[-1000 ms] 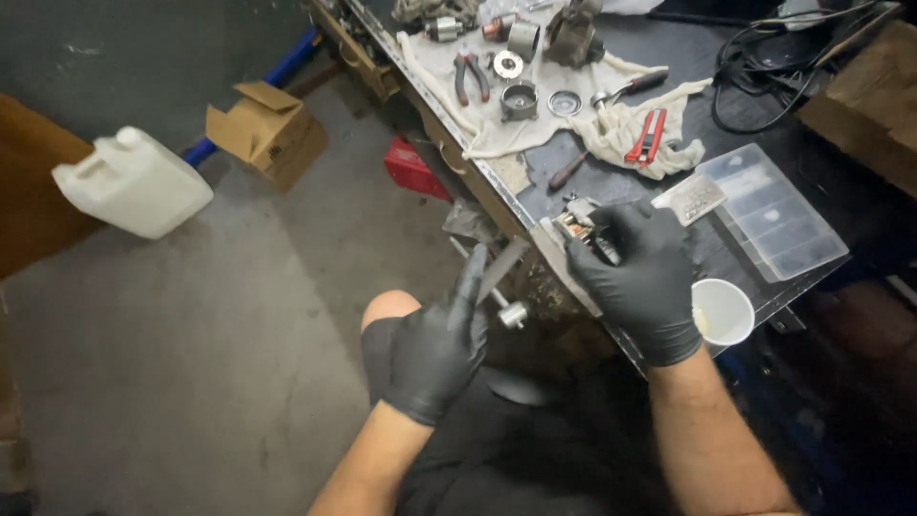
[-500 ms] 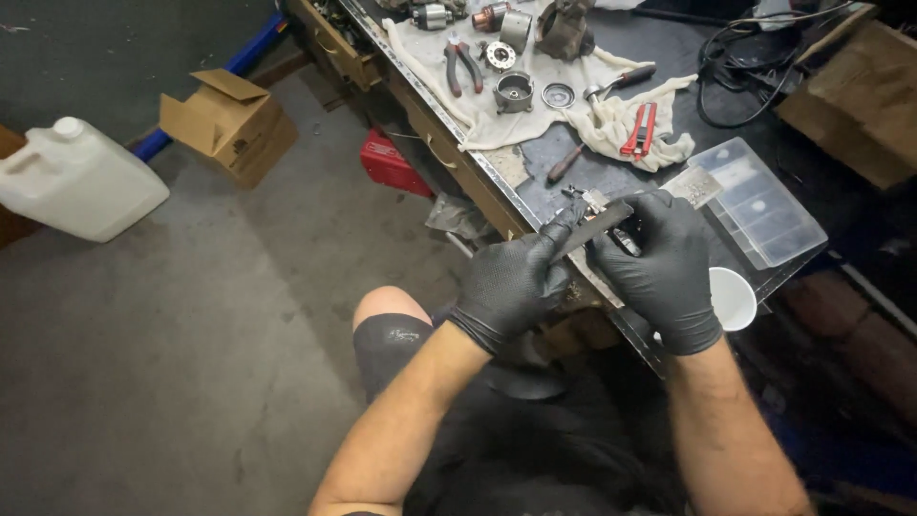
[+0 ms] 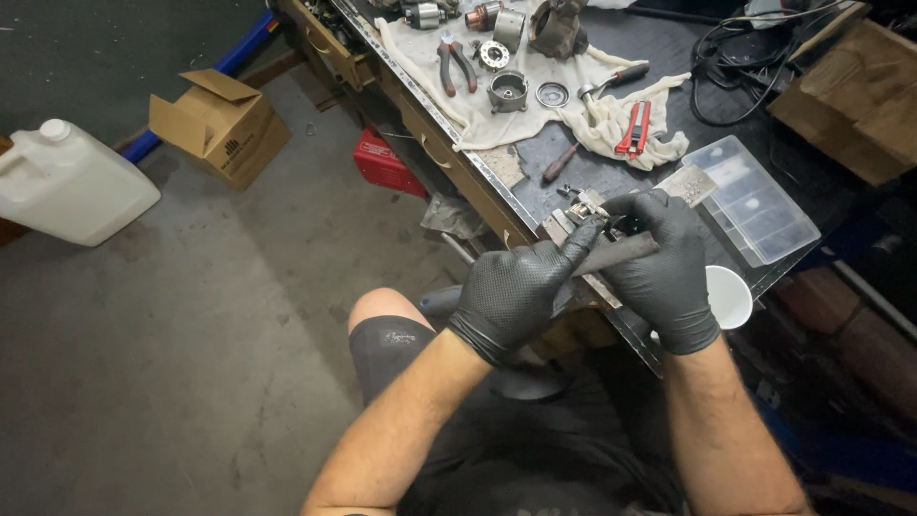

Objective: Filing a metal component held in a vise and cleaning it with a small tool

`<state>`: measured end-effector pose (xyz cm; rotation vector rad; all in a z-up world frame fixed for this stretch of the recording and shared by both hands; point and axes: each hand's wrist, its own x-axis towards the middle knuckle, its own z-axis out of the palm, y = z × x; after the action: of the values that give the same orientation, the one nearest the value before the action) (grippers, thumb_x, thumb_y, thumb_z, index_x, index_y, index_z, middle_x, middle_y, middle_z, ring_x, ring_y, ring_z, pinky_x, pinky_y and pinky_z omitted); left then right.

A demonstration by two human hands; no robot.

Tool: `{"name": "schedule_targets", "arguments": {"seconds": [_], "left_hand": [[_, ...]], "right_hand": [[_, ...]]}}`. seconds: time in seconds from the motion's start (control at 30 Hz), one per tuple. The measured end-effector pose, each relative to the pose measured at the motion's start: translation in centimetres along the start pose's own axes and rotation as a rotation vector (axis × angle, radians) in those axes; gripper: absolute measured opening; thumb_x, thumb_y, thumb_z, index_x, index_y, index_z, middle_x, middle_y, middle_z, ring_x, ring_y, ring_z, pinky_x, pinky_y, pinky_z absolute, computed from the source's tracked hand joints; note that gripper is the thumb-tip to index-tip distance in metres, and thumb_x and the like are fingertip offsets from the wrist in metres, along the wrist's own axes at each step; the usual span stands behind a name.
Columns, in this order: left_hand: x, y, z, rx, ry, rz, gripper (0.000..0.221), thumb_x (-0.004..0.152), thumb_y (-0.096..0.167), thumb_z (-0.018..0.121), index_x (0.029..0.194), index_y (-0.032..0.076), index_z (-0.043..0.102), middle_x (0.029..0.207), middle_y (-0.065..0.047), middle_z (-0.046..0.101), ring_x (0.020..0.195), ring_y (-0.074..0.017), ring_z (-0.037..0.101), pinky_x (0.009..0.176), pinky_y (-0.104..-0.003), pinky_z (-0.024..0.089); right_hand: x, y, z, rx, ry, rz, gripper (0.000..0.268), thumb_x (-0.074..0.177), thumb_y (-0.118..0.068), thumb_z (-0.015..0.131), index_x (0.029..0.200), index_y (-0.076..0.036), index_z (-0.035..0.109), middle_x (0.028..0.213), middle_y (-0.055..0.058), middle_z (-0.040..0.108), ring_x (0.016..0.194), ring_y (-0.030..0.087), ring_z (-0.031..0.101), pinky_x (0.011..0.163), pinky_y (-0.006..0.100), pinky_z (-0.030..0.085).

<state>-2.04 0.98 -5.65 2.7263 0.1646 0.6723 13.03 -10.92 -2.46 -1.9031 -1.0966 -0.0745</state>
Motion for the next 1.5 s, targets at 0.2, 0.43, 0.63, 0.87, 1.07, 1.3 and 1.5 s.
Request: {"name": "schedule_targets", "arguments": {"seconds": [0.2, 0.43, 0.63, 0.87, 1.07, 1.3, 1.5], "left_hand": [[-0.4, -1.5, 0.4, 0.032, 0.027, -0.045, 0.075, 0.094, 0.036, 0.061, 0.161, 0.024, 0.03, 0.096, -0.015, 0.071, 0.079, -0.0392, 0.075, 0.063, -0.056, 0.062], [-0.9, -0.5, -0.8, 0.076, 0.076, -0.023, 0.077, 0.09, 0.029, 0.066, 0.159, 0.018, 0.036, 0.085, -0.013, 0.073, 0.069, -0.0343, 0.075, 0.059, -0.051, 0.063], [0.8, -0.8, -2.3, 0.105, 0.037, -0.266, 0.071, 0.09, 0.039, 0.061, 0.154, 0.02, 0.037, 0.093, -0.015, 0.07, 0.074, -0.0414, 0.074, 0.059, -0.06, 0.06], [1.3, 3.6, -4.8, 0.274, -0.22, -0.332, 0.067, 0.09, 0.02, 0.059, 0.155, 0.028, 0.043, 0.077, -0.013, 0.059, 0.062, -0.0444, 0.071, 0.05, -0.062, 0.059], [2.3, 3.4, -2.9, 0.5, -0.034, -0.215, 0.066, 0.08, 0.019, 0.064, 0.144, 0.016, 0.052, 0.063, -0.004, 0.051, 0.045, -0.0333, 0.065, 0.033, -0.049, 0.053], [2.2, 5.2, -4.7, 0.434, -0.058, -0.206, 0.062, 0.08, 0.017, 0.069, 0.141, 0.015, 0.057, 0.061, -0.014, 0.06, 0.049, -0.0406, 0.069, 0.035, -0.055, 0.056], [-1.9, 2.9, -4.3, 0.465, -0.156, -0.263, 0.066, 0.081, 0.017, 0.068, 0.145, 0.019, 0.053, 0.08, -0.014, 0.058, 0.06, -0.0422, 0.07, 0.043, -0.056, 0.06]], "right_hand": [[-0.2, 0.5, 0.2, -0.038, 0.019, -0.013, 0.027, 0.076, -0.02, 0.084, 0.101, -0.011, 0.077, 0.081, 0.013, 0.059, 0.077, 0.032, 0.064, 0.072, 0.04, 0.05], [-0.3, -1.1, 0.0, 0.007, 0.037, 0.036, 0.025, 0.079, -0.016, 0.085, 0.1, -0.008, 0.076, 0.082, 0.012, 0.058, 0.078, 0.028, 0.063, 0.063, 0.031, 0.052], [0.0, 0.1, 0.3, -0.006, -0.048, 0.032, 0.041, 0.075, -0.029, 0.093, 0.105, -0.008, 0.075, 0.083, 0.011, 0.062, 0.088, 0.03, 0.063, 0.08, 0.035, 0.054], [-0.2, -3.7, -1.2, -0.175, 0.007, 0.019, 0.035, 0.069, -0.033, 0.086, 0.1, -0.024, 0.075, 0.084, 0.002, 0.066, 0.091, 0.027, 0.065, 0.085, 0.041, 0.051], [0.0, 0.1, 0.4, -0.151, 0.031, -0.028, 0.033, 0.07, -0.039, 0.089, 0.094, -0.022, 0.074, 0.082, 0.003, 0.068, 0.085, 0.031, 0.067, 0.079, 0.044, 0.051], [-0.1, 0.6, 0.8, -0.102, 0.018, -0.026, 0.03, 0.075, -0.044, 0.087, 0.092, -0.024, 0.072, 0.081, 0.004, 0.067, 0.084, 0.032, 0.067, 0.079, 0.045, 0.051], [-0.1, 0.1, 0.4, -0.072, 0.02, -0.043, 0.032, 0.078, -0.045, 0.087, 0.095, -0.022, 0.071, 0.084, 0.004, 0.066, 0.088, 0.033, 0.065, 0.082, 0.046, 0.049]]}}
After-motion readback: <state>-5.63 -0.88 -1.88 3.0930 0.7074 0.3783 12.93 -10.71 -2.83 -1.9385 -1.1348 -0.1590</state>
